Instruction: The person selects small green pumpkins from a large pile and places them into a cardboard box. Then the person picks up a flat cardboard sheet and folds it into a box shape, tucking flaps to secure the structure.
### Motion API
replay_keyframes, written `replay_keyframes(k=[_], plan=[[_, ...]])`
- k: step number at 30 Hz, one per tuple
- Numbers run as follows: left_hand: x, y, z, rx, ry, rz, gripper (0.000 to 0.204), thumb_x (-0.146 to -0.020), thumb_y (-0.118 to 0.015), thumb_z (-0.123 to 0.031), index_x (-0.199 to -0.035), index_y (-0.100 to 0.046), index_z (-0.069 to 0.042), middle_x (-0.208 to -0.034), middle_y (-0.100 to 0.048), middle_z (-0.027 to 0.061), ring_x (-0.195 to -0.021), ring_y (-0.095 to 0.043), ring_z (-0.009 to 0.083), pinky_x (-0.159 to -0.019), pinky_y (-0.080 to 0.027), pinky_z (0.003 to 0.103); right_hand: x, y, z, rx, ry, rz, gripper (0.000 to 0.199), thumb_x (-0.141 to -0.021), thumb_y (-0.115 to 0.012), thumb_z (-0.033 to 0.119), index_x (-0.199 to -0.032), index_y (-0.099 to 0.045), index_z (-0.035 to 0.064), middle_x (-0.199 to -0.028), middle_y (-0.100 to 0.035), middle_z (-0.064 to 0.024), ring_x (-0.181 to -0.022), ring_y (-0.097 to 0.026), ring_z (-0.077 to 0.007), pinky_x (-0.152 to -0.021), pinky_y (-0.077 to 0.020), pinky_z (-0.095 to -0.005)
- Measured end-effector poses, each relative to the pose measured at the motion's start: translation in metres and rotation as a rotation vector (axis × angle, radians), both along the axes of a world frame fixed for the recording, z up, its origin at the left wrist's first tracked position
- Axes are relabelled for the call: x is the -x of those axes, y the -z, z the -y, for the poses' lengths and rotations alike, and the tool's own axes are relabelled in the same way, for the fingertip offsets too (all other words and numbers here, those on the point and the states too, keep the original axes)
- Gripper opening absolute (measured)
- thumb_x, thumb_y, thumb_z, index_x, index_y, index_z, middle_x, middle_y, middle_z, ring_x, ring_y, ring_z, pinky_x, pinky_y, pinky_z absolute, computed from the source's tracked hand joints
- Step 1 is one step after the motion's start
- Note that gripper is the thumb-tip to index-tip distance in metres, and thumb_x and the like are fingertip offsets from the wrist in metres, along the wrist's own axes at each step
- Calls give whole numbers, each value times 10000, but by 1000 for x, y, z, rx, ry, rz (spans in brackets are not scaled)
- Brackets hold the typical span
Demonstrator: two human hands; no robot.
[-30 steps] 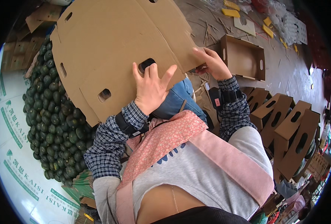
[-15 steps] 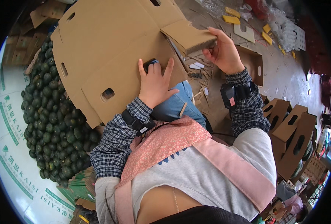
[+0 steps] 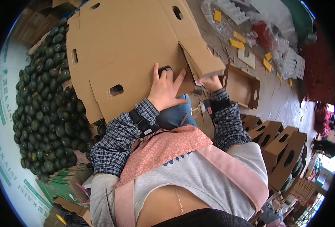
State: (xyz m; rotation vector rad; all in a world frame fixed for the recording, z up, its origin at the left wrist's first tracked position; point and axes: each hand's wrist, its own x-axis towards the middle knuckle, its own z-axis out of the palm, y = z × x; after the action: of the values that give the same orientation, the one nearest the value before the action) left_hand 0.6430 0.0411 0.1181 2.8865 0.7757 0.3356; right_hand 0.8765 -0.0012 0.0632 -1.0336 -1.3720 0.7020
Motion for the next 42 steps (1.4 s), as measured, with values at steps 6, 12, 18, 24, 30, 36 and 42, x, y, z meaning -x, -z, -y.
replay_keyframes(k=[6,12,18,24,30,36,42], plan=[[-2,0,2,-22,-13,4,1019,-651,-612,-766,-1394,-444,-90,-984,-495,159,-983,-489,309,-1094,-121,643,-6,-23,8,237,13,334,1113,-597,-919,313,-1457,-272,27,-1396,-427,-84,-1286,-408,-222,-1061,-350,-379],[-7,4,9,-111,-155,303,701,-820,-470,-710,-1157,-643,-120,-997,-515,161,-1009,-467,299,-1034,-228,590,14,-37,9,967,20,-225,544,-755,-828,196,-1213,-552,95,-1042,-594,-2,-932,-577,-126,-693,-523,-278],[-26,-24,-8,221,-139,343,571,-944,-459,-523,-702,-689,-60,-890,-576,171,-913,-520,308,-829,-380,495,9,-12,-9,595,22,-185,385,-919,-638,174,-1266,-505,70,-1085,-594,-15,-948,-584,-119,-735,-519,-260],[-60,-25,-30,853,-249,260,607,-929,-475,-561,-720,-674,-26,-829,-663,207,-857,-593,332,-764,-423,439,-53,81,9,497,70,1,501,-888,-604,98,-1350,-420,41,-1278,-508,-126,-1176,-505,-229,-1008,-407,-340],[-70,-15,-26,864,-280,231,481,-888,-584,-473,-912,-725,-14,-873,-698,162,-848,-642,283,-785,-429,449,-27,55,7,299,17,623,351,-961,-495,113,-1294,-475,5,-1225,-543,-182,-1148,-534,-320,-971,-434,-421],[-70,-2,-34,1440,-157,489,271,-913,-611,-247,-909,-707,7,-885,-698,93,-914,-602,166,-879,-428,291,-3,38,11,276,147,491,269,-955,-552,117,-1202,-540,12,-1071,-610,-118,-962,-610,-224,-826,-494,-358],[-38,-4,-51,1714,55,664,246,-892,-635,-241,-806,-683,-15,-852,-608,29,-861,-535,132,-862,-405,276,11,12,-1,163,187,548,181,-957,-567,167,-1025,-622,9,-910,-651,-136,-861,-635,-278,-734,-491,-386]])
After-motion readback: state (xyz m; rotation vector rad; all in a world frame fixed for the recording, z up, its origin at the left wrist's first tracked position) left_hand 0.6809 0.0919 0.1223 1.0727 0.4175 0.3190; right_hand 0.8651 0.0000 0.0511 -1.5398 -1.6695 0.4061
